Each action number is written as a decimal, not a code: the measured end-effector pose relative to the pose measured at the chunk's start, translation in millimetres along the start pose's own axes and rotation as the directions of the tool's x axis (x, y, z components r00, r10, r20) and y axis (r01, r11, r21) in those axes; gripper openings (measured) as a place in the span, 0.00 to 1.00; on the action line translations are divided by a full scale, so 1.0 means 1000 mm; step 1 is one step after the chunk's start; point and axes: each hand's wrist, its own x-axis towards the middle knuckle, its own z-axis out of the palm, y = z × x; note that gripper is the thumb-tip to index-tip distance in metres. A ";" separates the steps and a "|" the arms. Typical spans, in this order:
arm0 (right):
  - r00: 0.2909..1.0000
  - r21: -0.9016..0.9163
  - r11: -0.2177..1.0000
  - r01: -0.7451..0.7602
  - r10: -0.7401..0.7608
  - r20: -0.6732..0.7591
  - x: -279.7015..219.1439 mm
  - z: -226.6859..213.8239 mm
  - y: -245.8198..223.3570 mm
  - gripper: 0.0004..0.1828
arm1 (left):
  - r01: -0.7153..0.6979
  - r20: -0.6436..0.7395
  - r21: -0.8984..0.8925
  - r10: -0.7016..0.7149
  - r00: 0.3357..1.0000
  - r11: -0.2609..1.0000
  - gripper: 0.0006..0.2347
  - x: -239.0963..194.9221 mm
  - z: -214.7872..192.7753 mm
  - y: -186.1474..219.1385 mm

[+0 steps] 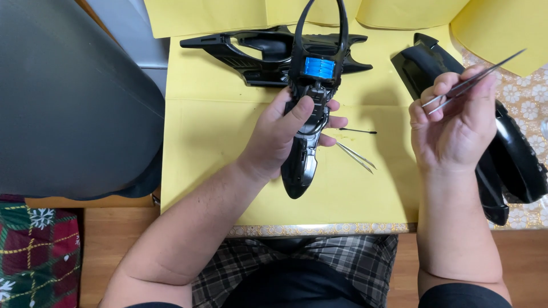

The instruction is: The person uses tweezers to apply a small black component to a blue section on a black plastic model part, then continues to adjust and attach additional small pieces to the same part. The work is performed on a yellow-covered table with other model parts nearby.

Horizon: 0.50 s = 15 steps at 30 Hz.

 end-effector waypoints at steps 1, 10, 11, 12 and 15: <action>1.000 -0.002 1.000 0.001 -0.001 -0.002 0.000 0.000 0.001 0.12 | 0.002 0.002 -0.001 -0.002 1.000 1.000 0.28 0.000 0.000 0.000; 0.996 -0.082 0.996 0.020 -0.012 0.091 -0.007 -0.008 0.006 0.12 | 0.024 0.056 0.033 -0.026 0.998 0.999 0.23 0.003 -0.004 -0.001; 0.993 -0.092 0.995 0.025 -0.014 0.117 -0.008 -0.007 0.007 0.13 | 0.032 0.076 0.032 -0.034 0.997 0.999 0.24 0.004 -0.005 -0.001; 0.990 -0.101 0.994 0.030 -0.016 0.144 -0.009 -0.006 0.007 0.14 | 0.039 0.095 0.031 -0.042 0.995 0.999 0.25 0.004 -0.006 -0.002; 0.973 -0.221 0.969 0.111 -0.061 0.221 -0.013 0.003 0.010 0.16 | 0.081 0.053 0.065 -0.085 0.995 0.995 0.22 0.001 0.004 0.008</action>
